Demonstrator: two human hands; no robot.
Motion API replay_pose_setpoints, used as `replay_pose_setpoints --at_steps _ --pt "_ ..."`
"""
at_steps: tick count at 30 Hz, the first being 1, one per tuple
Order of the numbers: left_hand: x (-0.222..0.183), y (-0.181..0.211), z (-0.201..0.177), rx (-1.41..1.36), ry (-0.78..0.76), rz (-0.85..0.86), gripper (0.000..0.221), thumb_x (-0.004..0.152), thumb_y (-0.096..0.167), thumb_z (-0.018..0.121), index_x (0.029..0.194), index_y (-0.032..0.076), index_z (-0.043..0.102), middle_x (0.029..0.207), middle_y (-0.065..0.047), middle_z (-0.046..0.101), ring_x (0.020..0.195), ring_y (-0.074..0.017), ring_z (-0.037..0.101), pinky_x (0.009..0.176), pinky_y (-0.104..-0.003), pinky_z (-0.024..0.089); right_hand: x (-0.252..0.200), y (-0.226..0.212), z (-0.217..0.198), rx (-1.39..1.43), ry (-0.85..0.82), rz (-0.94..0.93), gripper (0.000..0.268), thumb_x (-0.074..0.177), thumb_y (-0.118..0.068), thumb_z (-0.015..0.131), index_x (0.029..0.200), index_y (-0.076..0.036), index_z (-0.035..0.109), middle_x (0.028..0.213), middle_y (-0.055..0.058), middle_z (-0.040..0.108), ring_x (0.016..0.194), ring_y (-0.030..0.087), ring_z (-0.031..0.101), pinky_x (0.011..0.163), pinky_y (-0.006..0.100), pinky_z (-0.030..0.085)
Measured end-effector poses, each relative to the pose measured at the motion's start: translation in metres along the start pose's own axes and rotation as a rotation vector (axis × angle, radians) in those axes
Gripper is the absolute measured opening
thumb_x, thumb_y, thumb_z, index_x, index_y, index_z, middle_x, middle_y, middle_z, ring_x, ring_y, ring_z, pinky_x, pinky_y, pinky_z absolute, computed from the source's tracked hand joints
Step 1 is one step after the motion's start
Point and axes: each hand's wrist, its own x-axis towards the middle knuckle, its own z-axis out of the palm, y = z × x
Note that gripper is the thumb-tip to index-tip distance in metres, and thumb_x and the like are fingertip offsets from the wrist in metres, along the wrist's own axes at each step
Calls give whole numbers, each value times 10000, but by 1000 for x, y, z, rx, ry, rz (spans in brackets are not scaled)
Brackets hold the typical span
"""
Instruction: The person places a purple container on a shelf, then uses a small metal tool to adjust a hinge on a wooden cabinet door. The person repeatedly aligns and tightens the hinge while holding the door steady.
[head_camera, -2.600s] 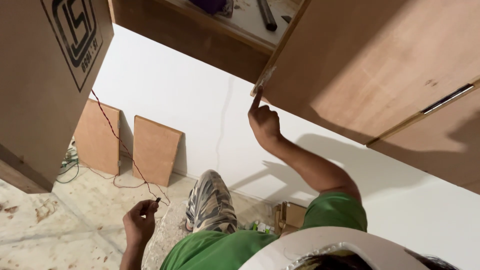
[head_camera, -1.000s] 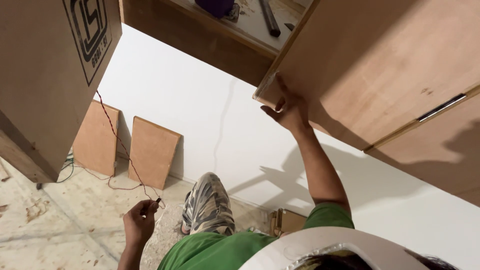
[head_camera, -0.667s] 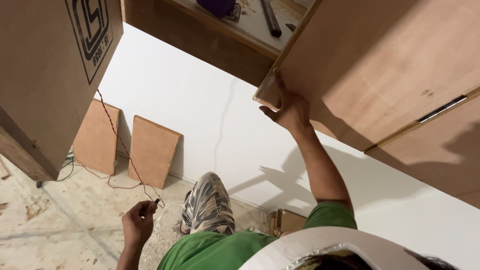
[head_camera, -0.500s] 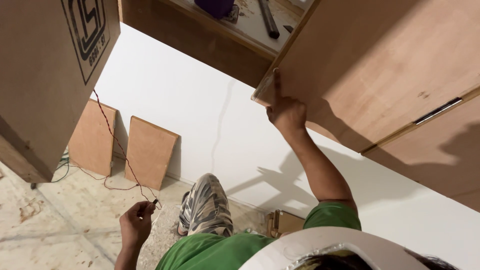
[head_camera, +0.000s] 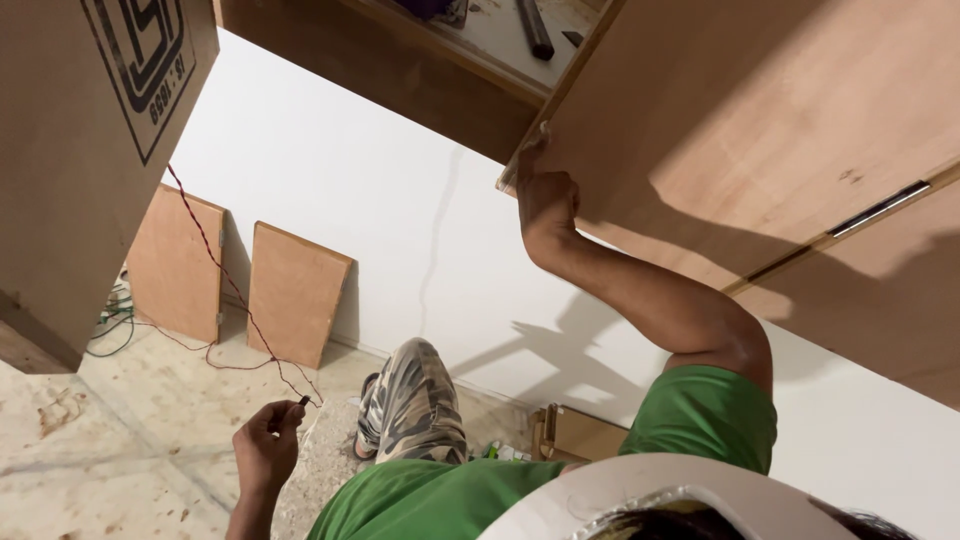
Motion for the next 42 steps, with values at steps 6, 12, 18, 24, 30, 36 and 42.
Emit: replay_pose_setpoints --at_steps 6,12,18,24,30,36,42 --pt "3 -6 4 -3 -8 6 177 916 180 756 978 14 769 767 -101 758 670 -166 701 642 -320 537 -18 49 15 493 409 -9 866 734 -428 873 1408 -42 491 689 53 671 567 215 622 487 384 474" --pt "6 2 2 5 -16 11 181 918 182 758 974 9 763 759 -107 758 656 -179 705 647 -319 541 -17 91 8 900 548 -75 1260 605 -648 903 1599 -86 371 653 77 652 506 241 617 482 373 496" --pt "9 10 13 20 -64 19 182 911 180 748 979 13 768 778 -107 763 671 -183 717 636 -330 547 -20 74 10 716 540 -76 1423 522 -817 800 1604 -25 322 500 40 549 413 188 528 429 324 442" --pt "9 4 20 33 -94 48 181 916 189 749 967 17 771 770 -109 765 674 -185 723 647 -329 552 -25 61 0 595 493 -36 1459 448 -855 718 1584 -12 361 447 11 503 370 139 472 400 296 401" --pt "10 6 12 -5 -37 70 176 918 179 745 978 15 766 786 -108 763 675 -179 721 645 -328 549 -23 49 20 586 639 -87 1429 531 -929 616 1611 -35 337 763 177 672 599 241 647 512 326 499" --pt "9 1 9 -4 0 21 168 914 166 751 982 14 773 774 -105 761 663 -182 707 643 -329 542 -23 102 -25 953 472 -33 1326 655 -887 709 1595 -14 371 684 149 688 584 298 681 536 395 544" --pt "12 -2 21 -32 -45 7 184 917 179 745 979 6 764 777 -99 764 666 -164 707 648 -316 546 -17 41 21 698 245 -36 1400 601 -899 711 1597 -14 283 484 90 613 409 240 606 423 358 493"
